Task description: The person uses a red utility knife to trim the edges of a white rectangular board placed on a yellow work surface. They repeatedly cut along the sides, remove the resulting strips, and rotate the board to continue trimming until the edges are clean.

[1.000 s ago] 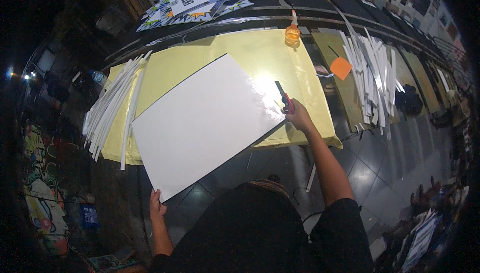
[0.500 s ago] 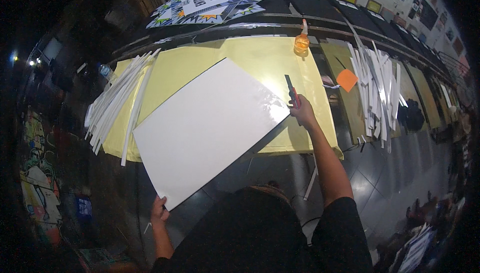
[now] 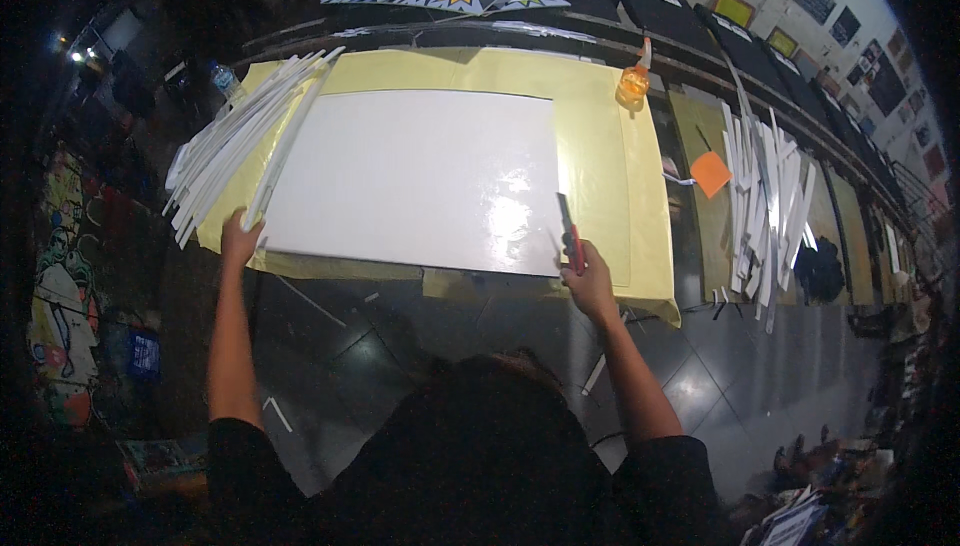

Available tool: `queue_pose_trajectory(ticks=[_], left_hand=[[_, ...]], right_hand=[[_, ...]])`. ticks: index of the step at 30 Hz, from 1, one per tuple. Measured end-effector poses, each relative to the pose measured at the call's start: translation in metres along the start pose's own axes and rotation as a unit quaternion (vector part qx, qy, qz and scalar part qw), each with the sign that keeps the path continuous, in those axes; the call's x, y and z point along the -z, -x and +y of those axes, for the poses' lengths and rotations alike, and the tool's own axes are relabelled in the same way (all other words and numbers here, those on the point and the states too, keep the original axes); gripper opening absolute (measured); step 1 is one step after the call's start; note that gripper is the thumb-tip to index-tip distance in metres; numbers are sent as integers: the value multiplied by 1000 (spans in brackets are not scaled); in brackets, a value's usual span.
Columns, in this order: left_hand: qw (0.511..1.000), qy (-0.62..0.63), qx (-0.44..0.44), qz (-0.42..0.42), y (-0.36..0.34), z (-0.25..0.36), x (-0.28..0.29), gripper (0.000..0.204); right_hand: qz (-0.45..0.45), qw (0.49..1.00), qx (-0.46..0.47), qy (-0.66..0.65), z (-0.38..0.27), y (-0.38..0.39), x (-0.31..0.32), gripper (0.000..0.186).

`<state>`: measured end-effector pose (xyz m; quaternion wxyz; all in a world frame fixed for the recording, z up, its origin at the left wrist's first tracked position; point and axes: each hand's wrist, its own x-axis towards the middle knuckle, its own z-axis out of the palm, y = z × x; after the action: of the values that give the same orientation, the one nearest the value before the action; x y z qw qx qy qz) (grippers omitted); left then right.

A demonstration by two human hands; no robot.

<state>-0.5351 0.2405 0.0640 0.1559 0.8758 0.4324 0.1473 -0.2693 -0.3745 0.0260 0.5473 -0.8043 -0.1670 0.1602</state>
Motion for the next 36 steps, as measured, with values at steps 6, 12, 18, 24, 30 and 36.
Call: queue_pose_trajectory(ticks=[6, 12, 18, 24, 30, 36], left_hand=[[970, 38, -227, -76, 68, 172, -121, 69], [953, -128, -180, -208, 93, 252, -156, 91], [945, -159, -192, -210, 81, 269, -165, 105], [943, -159, -209, -204, 80, 267, -166, 103], [941, -161, -207, -212, 80, 268, -168, 103], [939, -173, -196, -222, 74, 263, -172, 108]], right_hand=[[-64, 996, -8, 58, 0, 31, 4, 49], [-98, 983, -35, 150, -31, 60, 19, 39], [-142, 943, 88, 287, -37, 60, 24, 34], [-199, 890, 99, 398, -56, 28, 26, 37], [-212, 869, 171, 412, -43, 6, 18, 35], [-212, 854, 214, 423, -39, -4, 17, 35]])
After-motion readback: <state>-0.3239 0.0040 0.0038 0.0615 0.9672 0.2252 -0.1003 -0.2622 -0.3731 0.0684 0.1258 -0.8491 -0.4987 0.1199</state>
